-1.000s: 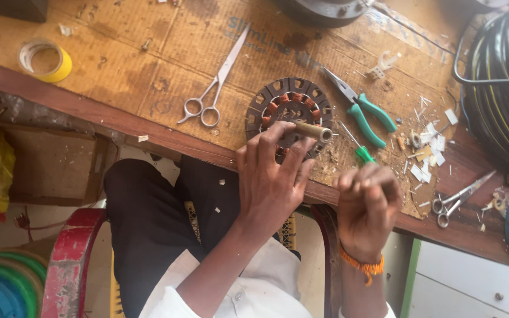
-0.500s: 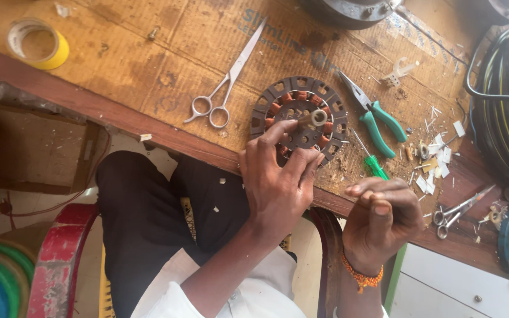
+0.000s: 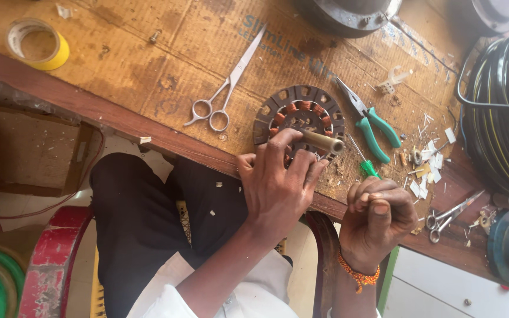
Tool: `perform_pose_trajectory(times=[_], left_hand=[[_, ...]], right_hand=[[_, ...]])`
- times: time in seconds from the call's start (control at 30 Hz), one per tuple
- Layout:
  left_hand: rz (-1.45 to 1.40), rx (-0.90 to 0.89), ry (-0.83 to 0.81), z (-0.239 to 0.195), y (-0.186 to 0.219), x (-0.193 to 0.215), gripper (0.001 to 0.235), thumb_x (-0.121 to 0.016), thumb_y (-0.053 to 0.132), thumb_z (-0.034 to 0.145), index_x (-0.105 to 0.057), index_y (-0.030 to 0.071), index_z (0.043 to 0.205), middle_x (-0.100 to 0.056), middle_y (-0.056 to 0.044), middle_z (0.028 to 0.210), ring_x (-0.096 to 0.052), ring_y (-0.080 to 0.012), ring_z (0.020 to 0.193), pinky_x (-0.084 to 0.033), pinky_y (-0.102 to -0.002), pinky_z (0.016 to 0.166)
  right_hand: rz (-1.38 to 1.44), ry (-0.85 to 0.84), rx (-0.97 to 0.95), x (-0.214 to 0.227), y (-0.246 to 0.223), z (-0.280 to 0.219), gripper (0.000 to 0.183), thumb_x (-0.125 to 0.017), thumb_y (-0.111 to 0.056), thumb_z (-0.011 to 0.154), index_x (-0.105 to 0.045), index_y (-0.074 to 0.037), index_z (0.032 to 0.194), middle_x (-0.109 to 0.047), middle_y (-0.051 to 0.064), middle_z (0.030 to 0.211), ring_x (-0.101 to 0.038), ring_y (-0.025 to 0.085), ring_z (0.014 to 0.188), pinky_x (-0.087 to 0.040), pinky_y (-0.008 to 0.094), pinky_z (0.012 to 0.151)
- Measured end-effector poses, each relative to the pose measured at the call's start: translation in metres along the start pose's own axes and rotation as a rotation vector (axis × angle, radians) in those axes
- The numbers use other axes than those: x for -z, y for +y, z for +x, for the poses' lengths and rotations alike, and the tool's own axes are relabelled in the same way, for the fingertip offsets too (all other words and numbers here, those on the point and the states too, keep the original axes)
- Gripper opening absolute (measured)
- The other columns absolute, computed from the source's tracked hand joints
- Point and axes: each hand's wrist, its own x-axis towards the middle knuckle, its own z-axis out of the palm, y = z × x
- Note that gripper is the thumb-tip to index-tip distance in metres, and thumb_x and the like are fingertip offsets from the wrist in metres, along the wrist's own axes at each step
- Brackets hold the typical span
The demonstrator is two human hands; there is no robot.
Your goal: The person uses pliers to adjust copper windings on a circular motor stator and then inserts small white insulating pieces into the slots. The person rotates the stator to access different slots and continues inserting the pieces.
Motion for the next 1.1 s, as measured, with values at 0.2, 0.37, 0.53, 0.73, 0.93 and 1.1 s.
perform_pose_trajectory(times=[0.2,0.37,0.53,0.73,0.93,1.1], left_hand=[[-0.024,-0.002,0.015,-0.002,0.0,-0.001,0.017,-0.083,0.027,0.092,-0.069,0.018,0.097,-0.055,0.001,0.129,-0.057,-0.0152,0.102,-0.035,-0.041,0.088],[0.028,-0.028,0.015,-0.005,-0.002,-0.002,0.019,-0.083,0.03,0.093,-0.071,0.018,0.101,-0.056,0.001,0.13,-0.058,-0.0156,0.106,-0.036,-0.041,0.089],[0.037,-0.035,-0.004,-0.005,-0.003,-0.001,0.03,-0.084,0.034,0.091,-0.073,0.018,0.114,-0.056,0.0,0.131,-0.057,-0.0173,0.107,-0.035,-0.041,0.089],[0.014,-0.034,-0.024,-0.004,-0.001,0.004,0.027,-0.083,0.03,0.09,-0.073,0.021,0.114,-0.055,0.0,0.13,-0.055,-0.0187,0.109,-0.036,-0.043,0.09],[-0.018,-0.008,-0.111,-0.001,0.0,0.012,0.033,-0.082,0.026,0.088,-0.072,0.02,0.119,-0.052,-0.001,0.133,-0.054,-0.0191,0.11,-0.035,-0.043,0.09],[-0.039,0.006,-0.106,0.0,0.001,0.013,0.032,-0.081,0.022,0.09,-0.072,0.019,0.121,-0.051,-0.001,0.134,-0.055,-0.0181,0.11,-0.035,-0.042,0.091]], right_hand=[[0.084,0.011,-0.013,0.004,0.002,0.005,0.02,-0.076,-0.017,0.106,-0.065,-0.001,0.099,-0.064,0.006,0.087,-0.063,0.016,0.08,-0.05,0.027,0.068],[-0.015,-0.018,0.022,0.004,0.007,0.011,0.017,-0.077,-0.014,0.101,-0.066,-0.001,0.097,-0.068,0.008,0.089,-0.065,0.014,0.073,-0.052,0.025,0.06],[-0.546,-0.079,0.08,0.005,0.002,0.016,0.01,-0.076,-0.004,0.096,-0.067,0.002,0.096,-0.068,0.01,0.096,-0.064,0.01,0.076,-0.051,0.018,0.06],[-0.712,-0.195,0.028,0.004,-0.002,0.026,0.01,-0.075,0.006,0.094,-0.065,0.004,0.096,-0.067,0.013,0.099,-0.068,0.016,0.09,-0.058,0.025,0.078],[-0.688,-0.235,0.005,0.004,0.0,0.026,0.013,-0.071,0.004,0.096,-0.059,0.004,0.093,-0.062,0.012,0.098,-0.076,0.025,0.099,-0.063,0.032,0.086],[-0.583,-0.219,0.04,0.008,0.003,0.023,0.018,-0.074,-0.005,0.1,-0.057,0.003,0.096,-0.058,0.009,0.1,-0.076,0.025,0.1,-0.065,0.029,0.079]])
